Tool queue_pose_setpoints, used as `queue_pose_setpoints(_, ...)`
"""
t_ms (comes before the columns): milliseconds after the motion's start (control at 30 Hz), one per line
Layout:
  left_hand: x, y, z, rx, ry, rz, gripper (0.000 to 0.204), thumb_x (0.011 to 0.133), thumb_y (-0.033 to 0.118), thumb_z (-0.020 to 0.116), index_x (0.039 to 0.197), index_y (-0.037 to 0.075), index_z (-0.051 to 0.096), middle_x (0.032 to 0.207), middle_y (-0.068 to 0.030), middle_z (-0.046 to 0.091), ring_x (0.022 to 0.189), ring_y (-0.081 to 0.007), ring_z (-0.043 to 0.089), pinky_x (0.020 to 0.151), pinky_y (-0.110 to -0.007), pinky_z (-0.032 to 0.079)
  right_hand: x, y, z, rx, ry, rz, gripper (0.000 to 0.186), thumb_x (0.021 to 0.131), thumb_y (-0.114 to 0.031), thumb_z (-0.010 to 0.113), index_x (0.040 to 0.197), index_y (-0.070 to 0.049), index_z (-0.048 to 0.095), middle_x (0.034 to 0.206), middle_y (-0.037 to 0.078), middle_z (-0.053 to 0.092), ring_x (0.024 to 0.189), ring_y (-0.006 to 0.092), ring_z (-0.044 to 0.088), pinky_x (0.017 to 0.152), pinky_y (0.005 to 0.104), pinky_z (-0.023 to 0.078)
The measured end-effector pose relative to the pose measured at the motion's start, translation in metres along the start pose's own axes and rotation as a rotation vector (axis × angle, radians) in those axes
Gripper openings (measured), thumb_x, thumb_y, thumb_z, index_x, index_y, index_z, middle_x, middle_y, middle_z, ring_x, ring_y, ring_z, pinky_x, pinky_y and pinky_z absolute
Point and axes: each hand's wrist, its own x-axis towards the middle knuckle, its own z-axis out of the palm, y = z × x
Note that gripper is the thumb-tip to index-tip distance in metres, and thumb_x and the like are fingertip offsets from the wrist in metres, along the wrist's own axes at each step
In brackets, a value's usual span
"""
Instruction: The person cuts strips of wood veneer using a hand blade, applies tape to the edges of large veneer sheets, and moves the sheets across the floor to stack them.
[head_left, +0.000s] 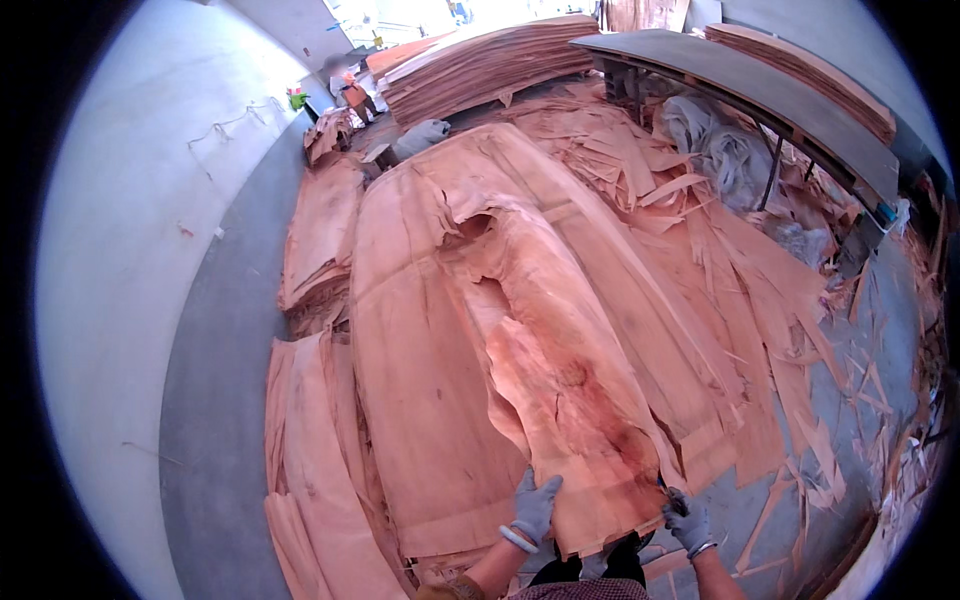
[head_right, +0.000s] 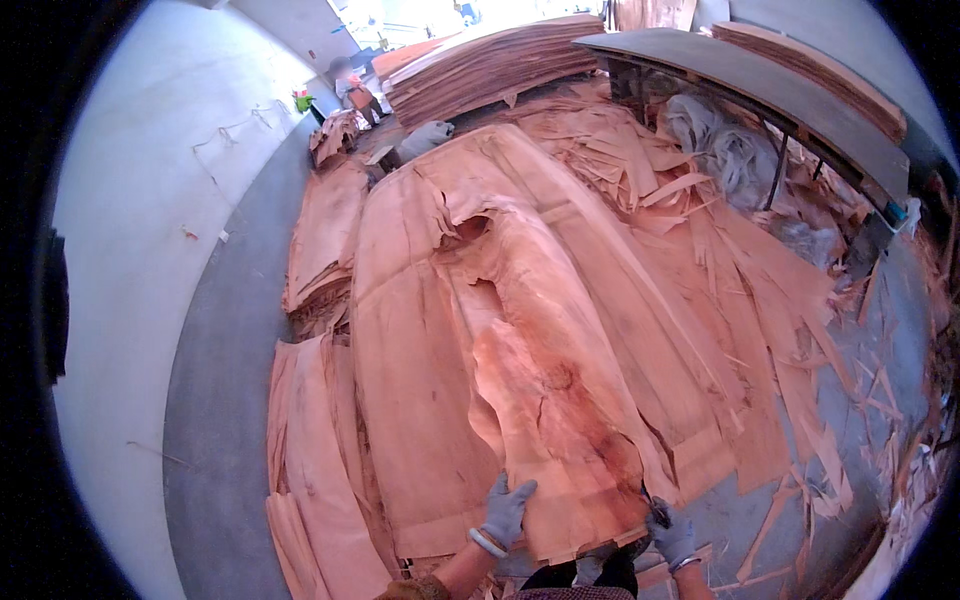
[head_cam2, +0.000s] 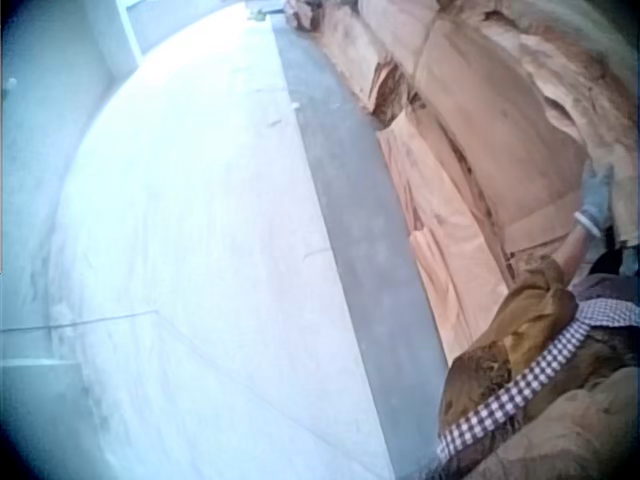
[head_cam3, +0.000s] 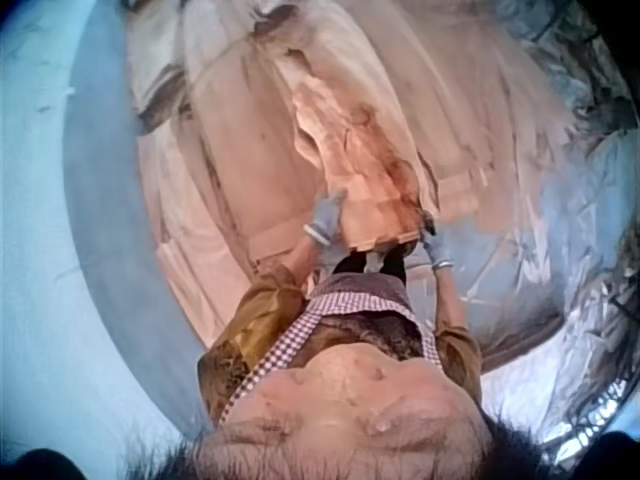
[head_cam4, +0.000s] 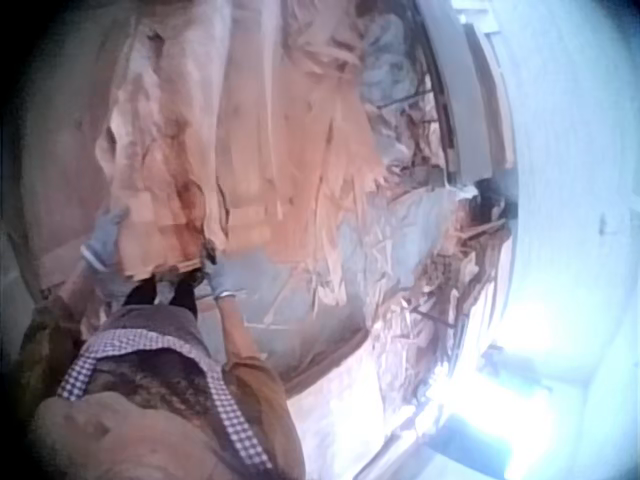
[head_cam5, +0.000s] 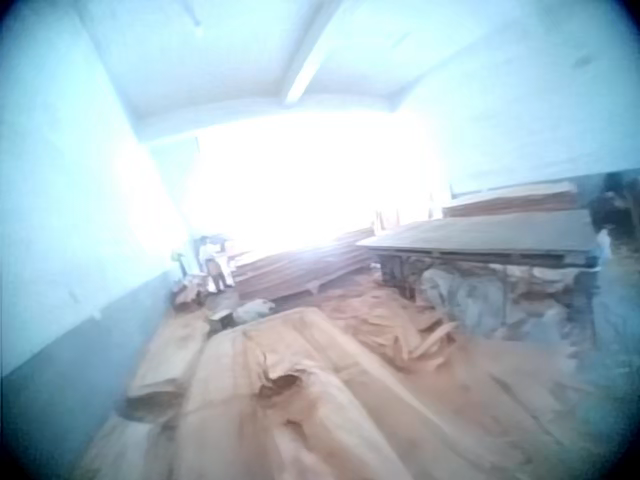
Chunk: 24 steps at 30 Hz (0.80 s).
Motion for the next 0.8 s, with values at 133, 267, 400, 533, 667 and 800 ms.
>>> queue_pose_setpoints(133, 0.001, 0.004, 0.007, 0.062, 0.042, -0.041, 0.042, 0.081, 0.003, 0.063, 0.120, 0.001, 0.047, 0.105, -0.0089, 0.060, 0.089, -0.0191, 0.061, 0.074, -0.032, 0.054, -0.001, -0.014, -0.006, 0.127, -0.064, 0.108, 0.051, 0.081, -0.009, 0.063, 0.128, 0.002, 0.046, 0.123, 0.013, 0.056, 0.109, 0.0166, 0.055, 0.092, 0.0281, 0.044)
queue_pose_setpoints(267, -0.003, 0.013, 0.016, 0.087, 0.082, -0.070, 0.043, 0.081, 0.004, 0.064, 0.121, 0.001, 0.048, 0.106, -0.0093, 0.060, 0.090, -0.0189, 0.061, 0.074, -0.032, 0.054, -0.003, -0.034, -0.009, 0.093, -0.076, 0.124, 0.047, 0.082, -0.012, 0.062, 0.126, 0.001, 0.049, 0.117, 0.011, 0.058, 0.103, 0.0161, 0.057, 0.086, 0.0278, 0.046)
queue_pose_setpoints(400, -0.009, 0.031, 0.017, 0.375, -0.030, 0.203, 0.042, 0.081, 0.003, 0.062, 0.121, 0.000, 0.048, 0.106, -0.0105, 0.059, 0.089, -0.0199, 0.061, 0.074, -0.032, 0.054, -0.009, -0.058, -0.013, -0.126, -0.073, 0.066, 0.042, 0.084, -0.019, 0.060, 0.123, -0.004, 0.053, 0.088, 0.005, 0.064, 0.070, 0.0123, 0.058, 0.062, 0.0274, 0.050)
queue_pose_setpoints(533, -0.010, 0.042, 0.004, 0.090, 0.055, -0.086, 0.041, 0.081, 0.001, 0.058, 0.120, 0.000, 0.047, 0.104, -0.0116, 0.060, 0.089, -0.0237, 0.062, 0.074, -0.035, 0.055, -0.021, -0.089, -0.019, -0.022, -0.049, 0.083, 0.041, 0.083, -0.023, 0.060, 0.120, -0.006, 0.056, 0.073, 0.001, 0.058, 0.055, 0.0091, 0.048, 0.050, 0.0279, 0.045)
queue_pose_setpoints(667, -0.008, 0.045, -0.017, -0.003, 0.039, -0.111, 0.040, 0.080, 0.000, 0.059, 0.119, 0.000, 0.046, 0.105, -0.0138, 0.059, 0.087, -0.0259, 0.062, 0.073, -0.036, 0.056, -0.032, -0.114, -0.024, -0.098, -0.026, 0.051, 0.041, 0.083, -0.023, 0.061, 0.120, -0.006, 0.056, 0.084, 0.005, 0.065, 0.067, 0.0123, 0.058, 0.061, 0.0278, 0.049)
queue_pose_setpoints(800, -0.013, 0.044, -0.034, -0.005, 0.061, -0.150, 0.039, 0.080, -0.002, 0.057, 0.117, 0.000, 0.047, 0.101, -0.0135, 0.060, 0.087, -0.0275, 0.063, 0.074, -0.040, 0.056, -0.045, -0.115, -0.016, -0.226, 0.045, -0.069, 0.042, 0.083, -0.024, 0.062, 0.121, -0.006, 0.055, 0.100, 0.012, 0.066, 0.086, 0.0170, 0.063, 0.076, 0.0285, 0.049)
